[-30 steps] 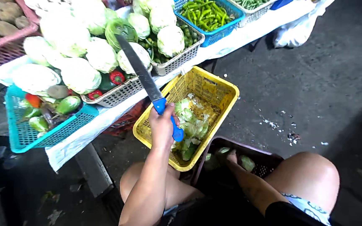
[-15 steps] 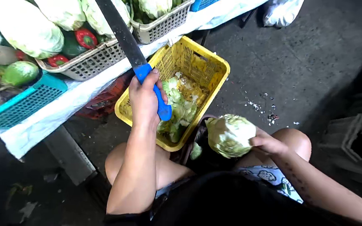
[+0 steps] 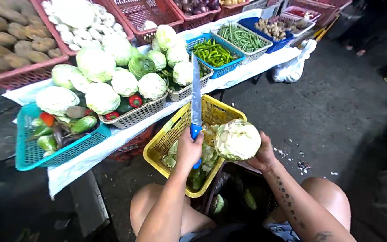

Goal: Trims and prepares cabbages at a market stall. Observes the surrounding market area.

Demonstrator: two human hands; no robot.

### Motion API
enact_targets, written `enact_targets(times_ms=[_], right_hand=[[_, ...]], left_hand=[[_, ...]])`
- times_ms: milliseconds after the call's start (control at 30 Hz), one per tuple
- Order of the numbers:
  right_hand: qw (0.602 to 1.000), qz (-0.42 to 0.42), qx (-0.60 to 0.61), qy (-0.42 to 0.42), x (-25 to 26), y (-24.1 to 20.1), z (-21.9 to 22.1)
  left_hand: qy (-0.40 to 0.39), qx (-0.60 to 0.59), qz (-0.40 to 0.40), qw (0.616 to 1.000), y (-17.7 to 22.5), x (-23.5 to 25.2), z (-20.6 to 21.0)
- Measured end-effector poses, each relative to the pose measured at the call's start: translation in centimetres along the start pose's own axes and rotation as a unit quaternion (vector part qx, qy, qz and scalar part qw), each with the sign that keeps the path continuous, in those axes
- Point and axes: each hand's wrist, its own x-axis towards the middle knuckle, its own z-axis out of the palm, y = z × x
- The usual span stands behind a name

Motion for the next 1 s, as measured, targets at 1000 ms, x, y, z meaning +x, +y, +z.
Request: enact_targets(times_ms=[1000], right_hand=[[0.937, -0.115, -0.159, 0.290, 3.5, 0.5, -2.4]], left_hand=[[-0.082, 0.326, 0.070, 0.939, 1.3, -2.5, 5.1]])
